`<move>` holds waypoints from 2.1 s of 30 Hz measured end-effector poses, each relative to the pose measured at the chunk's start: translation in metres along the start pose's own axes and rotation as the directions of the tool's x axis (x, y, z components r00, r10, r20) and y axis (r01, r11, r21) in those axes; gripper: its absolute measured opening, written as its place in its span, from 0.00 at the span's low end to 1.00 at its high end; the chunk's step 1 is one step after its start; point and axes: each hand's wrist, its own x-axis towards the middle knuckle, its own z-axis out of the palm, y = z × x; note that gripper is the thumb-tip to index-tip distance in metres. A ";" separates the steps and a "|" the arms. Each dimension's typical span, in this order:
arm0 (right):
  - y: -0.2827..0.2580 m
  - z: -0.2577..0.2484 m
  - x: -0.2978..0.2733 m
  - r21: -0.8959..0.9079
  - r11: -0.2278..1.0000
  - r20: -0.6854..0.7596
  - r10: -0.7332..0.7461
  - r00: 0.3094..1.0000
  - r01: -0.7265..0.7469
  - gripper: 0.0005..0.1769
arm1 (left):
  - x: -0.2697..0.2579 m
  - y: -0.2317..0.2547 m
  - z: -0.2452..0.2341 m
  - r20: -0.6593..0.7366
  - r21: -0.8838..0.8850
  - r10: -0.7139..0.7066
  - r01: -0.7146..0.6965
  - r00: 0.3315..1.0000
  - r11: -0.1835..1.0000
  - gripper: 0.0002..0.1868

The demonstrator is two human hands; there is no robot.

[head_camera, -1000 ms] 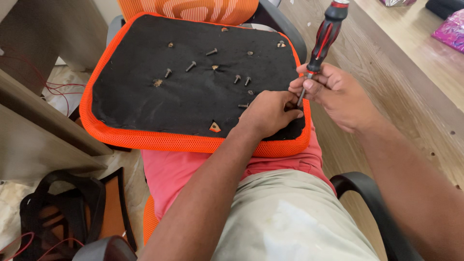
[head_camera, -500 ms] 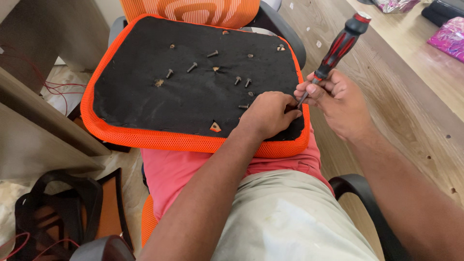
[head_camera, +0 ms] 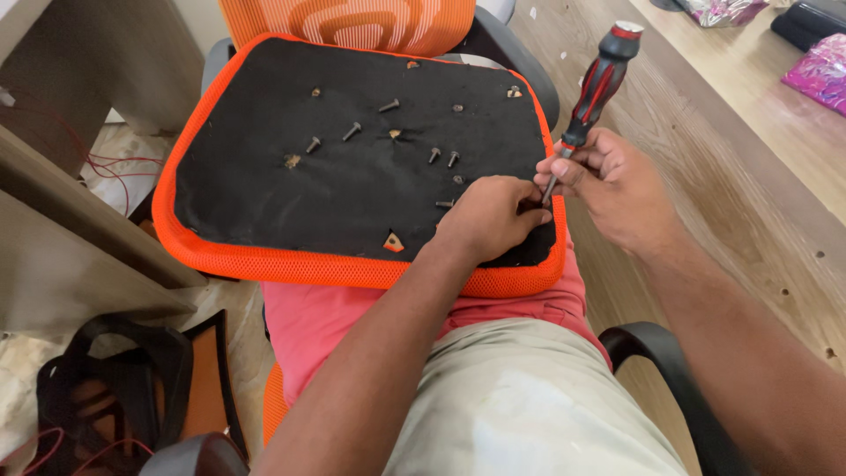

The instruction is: The person uses a screwdriver to tighten screws into the underside of an orange chair seat. The person holds the seat steady with one hand while turning the screwdriver with the other to secure the screws.

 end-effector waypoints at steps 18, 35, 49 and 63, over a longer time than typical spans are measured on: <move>0.016 -0.012 0.002 0.058 0.998 0.063 0.005 0.998 -0.009 0.09 | 0.004 -0.005 0.010 -0.098 0.158 0.069 -0.053 0.993 0.986 0.12; 0.016 -0.010 -0.002 0.063 0.998 0.075 -0.011 0.997 0.006 0.10 | 0.004 0.000 0.008 -0.074 0.193 0.060 -0.045 0.995 0.980 0.12; 0.015 -0.006 -0.002 0.018 0.999 0.042 -0.028 0.999 0.028 0.08 | 0.006 -0.002 0.003 -0.046 0.103 0.041 -0.036 0.998 0.994 0.12; 0.013 -0.004 0.002 -0.108 0.993 0.018 -0.051 0.999 0.053 0.08 | 0.007 -0.011 0.008 -0.055 0.124 0.060 -0.053 0.997 0.991 0.11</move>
